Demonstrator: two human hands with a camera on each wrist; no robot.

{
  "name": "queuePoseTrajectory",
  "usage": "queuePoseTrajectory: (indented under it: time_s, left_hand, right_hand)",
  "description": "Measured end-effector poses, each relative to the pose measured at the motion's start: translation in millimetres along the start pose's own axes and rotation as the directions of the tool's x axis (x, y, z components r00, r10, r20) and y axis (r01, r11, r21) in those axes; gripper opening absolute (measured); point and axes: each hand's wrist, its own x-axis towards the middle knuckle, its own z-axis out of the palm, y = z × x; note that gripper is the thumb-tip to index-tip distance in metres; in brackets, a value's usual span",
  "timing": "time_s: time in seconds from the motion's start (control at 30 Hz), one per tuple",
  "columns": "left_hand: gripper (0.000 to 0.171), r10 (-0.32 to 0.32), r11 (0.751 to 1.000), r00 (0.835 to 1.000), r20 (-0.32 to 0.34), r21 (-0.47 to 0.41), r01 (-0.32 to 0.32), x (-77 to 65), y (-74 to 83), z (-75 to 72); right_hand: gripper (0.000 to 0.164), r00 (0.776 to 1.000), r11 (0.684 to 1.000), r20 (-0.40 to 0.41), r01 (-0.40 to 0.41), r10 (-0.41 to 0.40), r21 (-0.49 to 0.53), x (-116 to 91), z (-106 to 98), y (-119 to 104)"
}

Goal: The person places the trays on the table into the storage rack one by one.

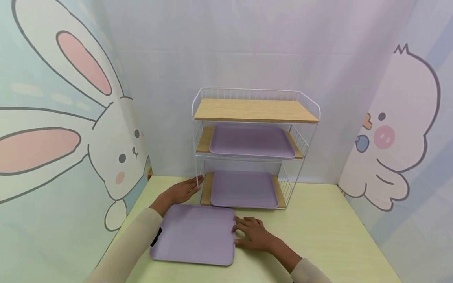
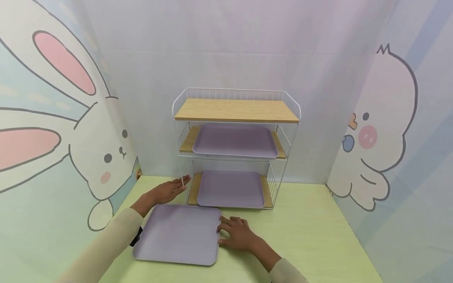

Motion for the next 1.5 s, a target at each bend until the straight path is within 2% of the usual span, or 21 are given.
queuePoseTrajectory:
  time_s: [0.37,0.6,0.7,0.97,1.13,1.23,1.33,1.5]
  left_hand:
    - [0.061,0.015,1.000,1.000,0.016,0.000,-0.015,-0.6,-0.8,0.1]
    - [0.058,0.055,0.998,0.998,-0.017,-0.008,-0.056,-2.8,1.9,1.3]
    - [0.059,0.056,0.998,0.998,-0.020,-0.008,-0.056,-2.4,1.2,2.4]
    - [0.059,0.056,0.998,0.998,-0.034,0.016,-0.055,-0.2,0.1,7.4]
    - [0.060,0.046,0.999,0.997,-0.064,-0.005,-0.046,1.0,0.4,12.6]
    - [0.060,0.031,0.999,0.995,-0.094,-0.039,-0.034,2.3,-0.4,16.8]
    - [0.060,0.006,0.995,0.992,-0.124,-0.098,-0.019,4.4,-1.7,22.2]
    - [0.061,-0.044,0.972,0.981,-0.191,-0.235,-0.003,6.8,-2.4,33.4]
  right_hand:
    - [0.028,0.999,1.000,-0.039,-0.018,0.019,0.020,-48,-19,44]
    - [0.025,0.993,0.997,-0.084,-0.076,0.078,0.023,-72,-26,63]
    - [0.023,0.989,0.994,-0.107,-0.106,0.107,0.013,-81,-28,69]
    - [0.034,0.962,0.983,-0.205,-0.182,0.179,0.002,-97,-23,81]
    - [0.046,0.936,0.978,-0.286,-0.209,0.207,0.023,-98,-14,81]
    - [0.054,0.911,0.974,-0.346,-0.223,0.226,0.048,-95,-7,76]
    - [0.058,0.874,0.962,-0.403,-0.257,0.272,0.092,-90,0,71]
    - [0.082,0.801,0.921,-0.454,-0.333,0.390,0.204,-79,13,63]
